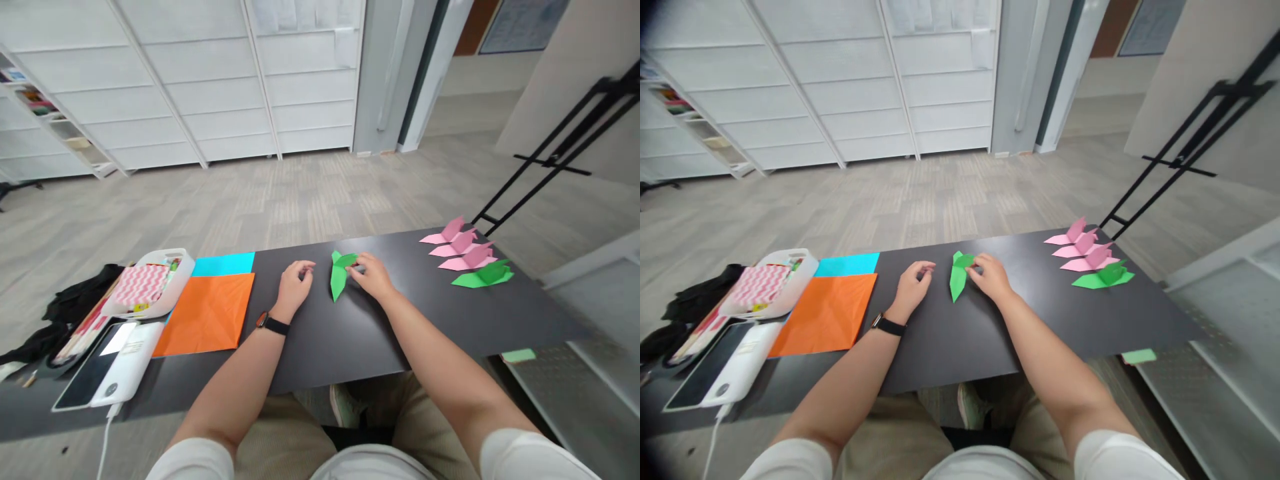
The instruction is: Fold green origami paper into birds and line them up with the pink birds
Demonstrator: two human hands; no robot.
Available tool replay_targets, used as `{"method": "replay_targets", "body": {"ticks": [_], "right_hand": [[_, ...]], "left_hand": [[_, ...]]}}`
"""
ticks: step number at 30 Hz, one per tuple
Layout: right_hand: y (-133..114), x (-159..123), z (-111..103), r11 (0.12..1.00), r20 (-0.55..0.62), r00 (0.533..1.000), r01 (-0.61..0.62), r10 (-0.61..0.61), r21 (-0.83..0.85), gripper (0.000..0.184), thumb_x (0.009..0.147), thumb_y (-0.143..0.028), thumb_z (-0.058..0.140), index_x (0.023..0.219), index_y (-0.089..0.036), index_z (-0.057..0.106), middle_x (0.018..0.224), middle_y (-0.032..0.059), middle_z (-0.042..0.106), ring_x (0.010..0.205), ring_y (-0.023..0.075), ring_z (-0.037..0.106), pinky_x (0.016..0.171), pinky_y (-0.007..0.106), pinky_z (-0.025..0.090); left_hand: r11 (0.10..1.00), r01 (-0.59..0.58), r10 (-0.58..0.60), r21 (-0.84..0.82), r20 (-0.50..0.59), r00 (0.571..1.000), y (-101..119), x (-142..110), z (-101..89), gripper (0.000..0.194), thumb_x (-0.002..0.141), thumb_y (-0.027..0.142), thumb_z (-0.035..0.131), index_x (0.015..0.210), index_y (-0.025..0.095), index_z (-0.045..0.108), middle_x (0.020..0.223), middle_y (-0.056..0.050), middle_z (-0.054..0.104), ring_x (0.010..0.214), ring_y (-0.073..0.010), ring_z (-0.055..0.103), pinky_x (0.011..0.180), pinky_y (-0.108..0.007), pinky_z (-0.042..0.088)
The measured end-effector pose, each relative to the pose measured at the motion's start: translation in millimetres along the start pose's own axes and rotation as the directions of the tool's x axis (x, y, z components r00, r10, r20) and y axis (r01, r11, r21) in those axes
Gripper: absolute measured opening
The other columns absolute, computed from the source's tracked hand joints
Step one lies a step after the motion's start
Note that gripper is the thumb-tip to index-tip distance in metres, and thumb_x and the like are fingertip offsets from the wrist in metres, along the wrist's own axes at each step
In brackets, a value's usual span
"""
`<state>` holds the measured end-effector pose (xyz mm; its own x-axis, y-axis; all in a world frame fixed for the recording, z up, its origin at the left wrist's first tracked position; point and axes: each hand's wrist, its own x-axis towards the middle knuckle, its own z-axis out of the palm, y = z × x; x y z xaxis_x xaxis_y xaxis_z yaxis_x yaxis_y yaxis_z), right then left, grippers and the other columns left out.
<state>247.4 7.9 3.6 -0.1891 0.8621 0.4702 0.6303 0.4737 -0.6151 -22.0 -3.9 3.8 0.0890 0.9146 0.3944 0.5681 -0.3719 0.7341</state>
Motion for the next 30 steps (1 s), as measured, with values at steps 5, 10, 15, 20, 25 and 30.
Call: {"method": "replay_targets", "body": {"ticks": [5, 10, 15, 20, 25, 30], "right_hand": [[-13, 1, -50, 0.998, -0.276, 0.959, -0.061, 0.063, 0.016, 0.019, 0.095, -0.039, 0.067, 0.084, -0.024, 0.071, 0.088, 0.0048, 0.071, 0.085, 0.0229, 0.067, 0.082, 0.037, 0.053], [-19, -34, -115, 0.990, -0.435, 0.893, -0.136, 0.113, -0.022, 0.022, 0.095, -0.043, 0.067, 0.084, -0.024, 0.071, 0.086, 0.0034, 0.072, 0.084, 0.0220, 0.066, 0.080, 0.036, 0.054], [-5, -91, -177, 0.968, -0.599, 0.787, -0.239, 0.147, -0.076, 0.021, 0.092, -0.043, 0.069, 0.087, -0.024, 0.073, 0.085, 0.0033, 0.072, 0.080, 0.0226, 0.066, 0.079, 0.037, 0.055], [22, -147, -229, 0.920, -0.782, 0.598, -0.381, 0.173, -0.088, 0.024, 0.092, -0.045, 0.069, 0.092, -0.021, 0.072, 0.085, 0.0039, 0.072, 0.076, 0.0209, 0.064, 0.077, 0.036, 0.054], [64, -187, -260, 0.794, -0.856, 0.471, -0.594, 0.212, -0.131, 0.026, 0.090, -0.045, 0.063, 0.086, -0.021, 0.068, 0.087, 0.0055, 0.069, 0.081, 0.0220, 0.063, 0.079, 0.036, 0.053], [106, -200, -255, 0.547, -0.783, 0.507, -0.795, 0.361, -0.263, 0.025, 0.086, -0.040, 0.062, 0.089, -0.018, 0.073, 0.105, 0.0145, 0.069, 0.107, 0.0291, 0.062, 0.103, 0.043, 0.049]], "left_hand": [[0.996, 0.039, -0.041, -0.080, -0.022, 0.999, -14, 2, 1.8, 0.023, 0.092, 0.022, 0.057, 0.106, 0.023, 0.076, 0.104, -0.005, 0.079, 0.094, -0.0205, 0.073, 0.096, -0.038, 0.059], [0.994, 0.076, -0.076, -0.074, 0.001, 0.997, -15, 3, 3.1, 0.027, 0.091, 0.034, 0.057, 0.103, 0.021, 0.078, 0.103, -0.006, 0.079, 0.095, -0.0228, 0.073, 0.098, -0.039, 0.058], [0.994, 0.082, -0.078, -0.069, 0.056, 0.995, -13, 3, 2.2, 0.031, 0.088, 0.038, 0.056, 0.104, 0.021, 0.077, 0.104, -0.007, 0.080, 0.096, -0.0240, 0.073, 0.101, -0.040, 0.057], [0.994, 0.094, -0.090, -0.050, 0.087, 0.992, -16, 4, 2.6, 0.034, 0.087, 0.042, 0.056, 0.105, 0.023, 0.078, 0.107, -0.006, 0.080, 0.098, -0.0252, 0.073, 0.102, -0.042, 0.056], [0.994, 0.106, -0.102, -0.032, 0.098, 0.990, -18, 6, 3.9, 0.035, 0.087, 0.043, 0.057, 0.105, 0.023, 0.079, 0.107, -0.006, 0.080, 0.097, -0.0249, 0.073, 0.103, -0.042, 0.056], [0.992, 0.121, -0.118, -0.036, 0.095, 0.989, -17, 7, 3.8, 0.036, 0.086, 0.045, 0.057, 0.104, 0.023, 0.079, 0.106, -0.006, 0.080, 0.095, -0.0251, 0.073, 0.102, -0.042, 0.057]]}}
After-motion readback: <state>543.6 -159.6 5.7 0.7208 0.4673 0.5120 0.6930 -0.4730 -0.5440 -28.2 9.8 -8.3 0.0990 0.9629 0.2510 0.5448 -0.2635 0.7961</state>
